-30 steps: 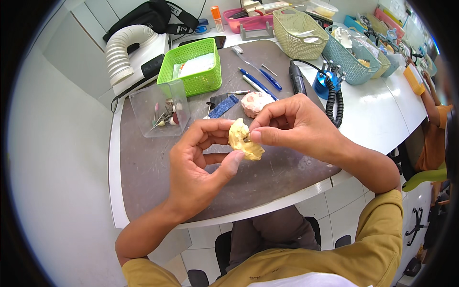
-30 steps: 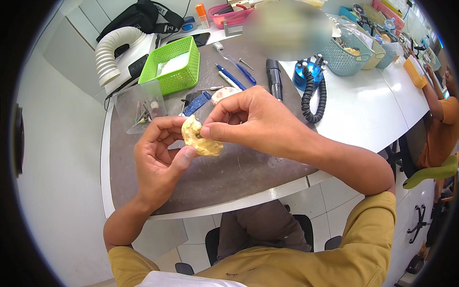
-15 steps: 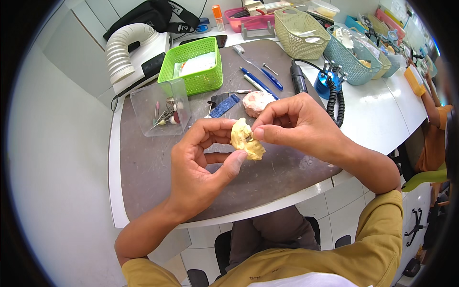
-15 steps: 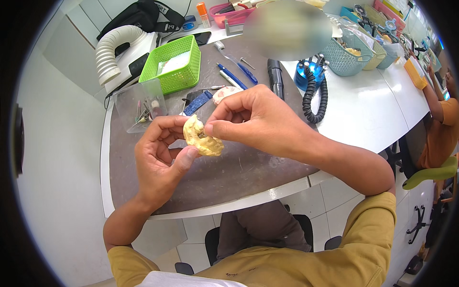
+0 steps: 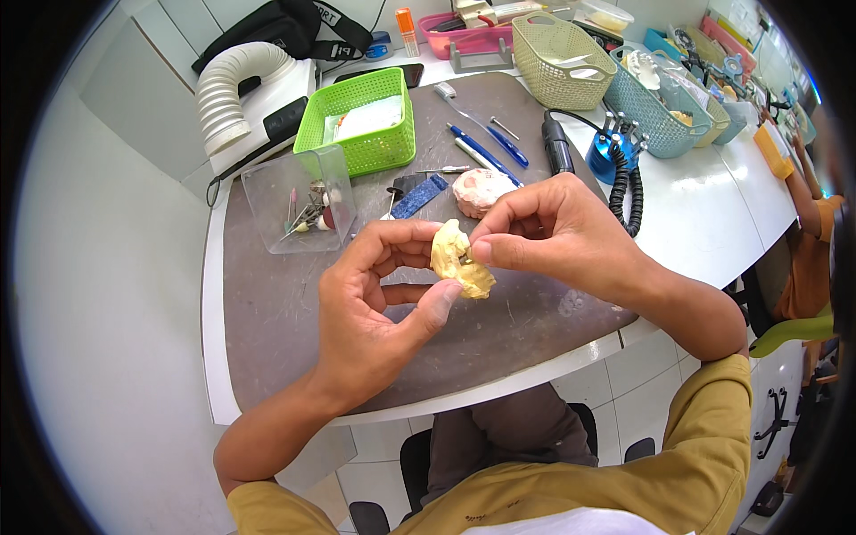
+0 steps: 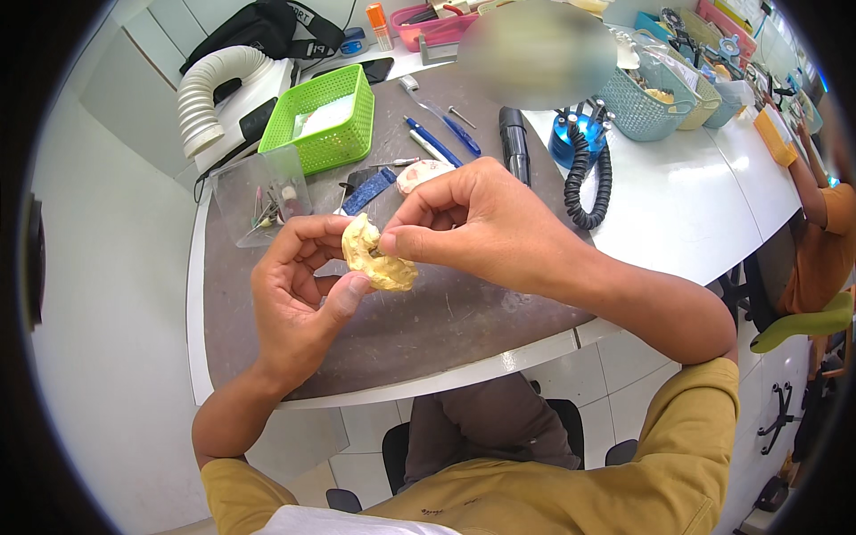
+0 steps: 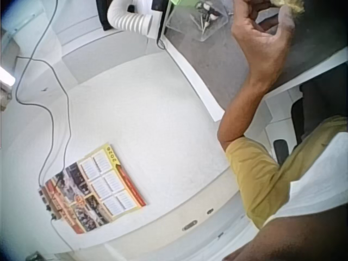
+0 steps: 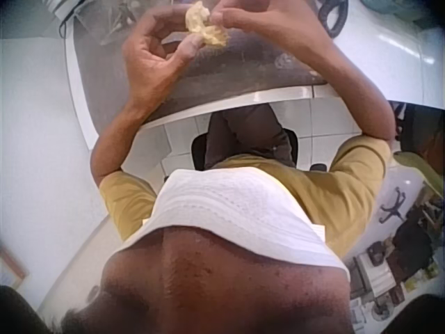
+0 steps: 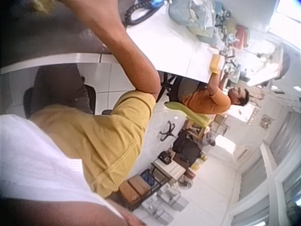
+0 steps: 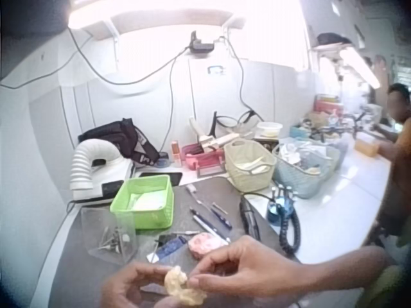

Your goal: The person uses a rotary tool to polish a small dental crown held in their fingers, then selects a new bit from a container, inserts it into the tool, and checks the crown against a dental model.

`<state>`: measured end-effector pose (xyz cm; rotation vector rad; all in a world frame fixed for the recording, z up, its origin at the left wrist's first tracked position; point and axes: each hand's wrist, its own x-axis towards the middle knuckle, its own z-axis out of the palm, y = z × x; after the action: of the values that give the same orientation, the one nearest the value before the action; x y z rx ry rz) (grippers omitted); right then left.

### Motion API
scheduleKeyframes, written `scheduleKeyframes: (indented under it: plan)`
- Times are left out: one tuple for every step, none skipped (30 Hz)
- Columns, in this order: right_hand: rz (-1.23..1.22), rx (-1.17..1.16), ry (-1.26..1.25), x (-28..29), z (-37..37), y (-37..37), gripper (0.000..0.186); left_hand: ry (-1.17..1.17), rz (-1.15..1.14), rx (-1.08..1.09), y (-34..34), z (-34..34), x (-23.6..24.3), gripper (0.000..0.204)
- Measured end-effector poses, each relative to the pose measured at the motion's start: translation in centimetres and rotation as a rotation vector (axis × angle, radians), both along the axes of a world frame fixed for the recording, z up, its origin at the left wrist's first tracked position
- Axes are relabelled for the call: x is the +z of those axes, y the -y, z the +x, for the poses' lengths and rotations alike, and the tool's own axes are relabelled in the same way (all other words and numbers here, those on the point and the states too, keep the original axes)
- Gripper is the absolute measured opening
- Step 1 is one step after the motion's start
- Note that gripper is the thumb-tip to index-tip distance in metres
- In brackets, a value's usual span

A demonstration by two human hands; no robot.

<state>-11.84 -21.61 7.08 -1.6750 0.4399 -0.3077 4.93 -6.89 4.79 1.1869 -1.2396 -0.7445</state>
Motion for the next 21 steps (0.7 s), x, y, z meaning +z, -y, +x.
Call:
scheduleKeyframes:
  plan:
    - [0.001, -0.004, -0.012, 0.0, 0.0, 0.0, 0.018, -0.004, 0.003, 0.001, 0.0, 0.0, 0.0, 0.040]
    - [0.001, -0.007, -0.024, 0.0, 0.0, 0.0, 0.018, -0.004, 0.003, 0.002, 0.0, 0.0, 0.0, 0.040]
    - [0.001, -0.007, -0.024, 0.0, 0.0, 0.0, 0.018, -0.001, 0.003, 0.002, 0.0, 0.0, -0.1, 0.040]
    - [0.007, -0.012, -0.023, -0.1, 0.0, 0.0, 0.018, 0.002, 0.004, 0.002, 0.0, 0.0, -0.1, 0.040]
    - [0.013, -0.017, -0.022, -0.1, 0.0, 0.0, 0.018, 0.002, 0.004, 0.002, 0.0, 0.0, -0.1, 0.040]
    - [0.013, -0.018, -0.023, -0.2, 0.1, 0.0, 0.018, 0.007, 0.004, 0.004, 0.0, 0.0, -0.1, 0.040]
    - [0.019, -0.009, 0.010, -0.4, 0.1, 0.0, 0.017, 0.011, 0.003, 0.005, 0.0, 0.0, -0.1, 0.040]
    - [0.025, -0.001, 0.042, -0.4, 0.1, 0.0, 0.017, 0.011, 0.004, 0.005, 0.0, 0.0, -0.1, 0.040]
    - [0.025, 0.000, 0.042, -0.4, 0.1, 0.0, 0.017, 0.018, 0.003, 0.009, 0.0, 0.0, -0.1, 0.040]
    - [0.039, -0.001, 0.018, -0.4, 0.0, 0.0, 0.016, 0.024, 0.003, 0.014, 0.0, 0.0, -0.1, 0.040]
    - [0.054, -0.001, -0.005, -0.3, 0.0, 0.0, 0.016, 0.024, 0.002, 0.014, 0.0, 0.0, -0.1, 0.040]
    - [0.056, 0.001, -0.005, -0.3, 0.0, 0.0, 0.016, 0.051, -0.009, 0.021, -0.1, 0.0, -0.2, 0.040]
    - [0.032, 0.018, -0.034, -0.3, 0.0, 0.1, 0.016, 0.077, -0.020, 0.028, -0.1, -0.1, -0.2, 0.040]
    - [0.009, 0.034, -0.063, -0.3, 0.1, 0.2, 0.016, 0.077, -0.017, 0.030, -0.1, 0.0, -0.4, 0.040]
    - [0.009, 0.033, -0.062, -0.5, 0.0, 0.1, 0.016, 0.084, -0.027, 0.035, 0.0, -0.1, -0.5, 0.040]
    - [-0.075, 0.009, 0.021, -1.0, 0.0, -0.1, 0.016, 0.091, -0.037, 0.040, 0.1, 0.0, -0.6, 0.040]
    - [-0.158, -0.016, 0.105, -1.4, 0.0, -0.3, 0.016, 0.091, -0.037, 0.039, 0.2, 0.0, -0.7, 0.040]
    - [-0.161, -0.014, 0.105, -1.8, 0.1, -0.5, 0.016, 0.104, -0.059, 0.042, 0.3, 0.1, -0.8, 0.041]
    - [-0.161, -0.056, 0.152, -2.1, 0.3, -0.8, 0.016, 0.117, -0.082, 0.045, 0.4, 0.2, -0.9, 0.041]
    - [-0.161, -0.098, 0.200, -2.2, 0.4, -0.9, 0.016, 0.118, -0.084, 0.046, 0.3, 0.1, -1.0, 0.041]
    - [-0.165, -0.096, 0.201, -2.1, 0.3, -0.8, 0.016, 0.123, -0.081, 0.058, 0.2, 0.1, -1.1, 0.043]
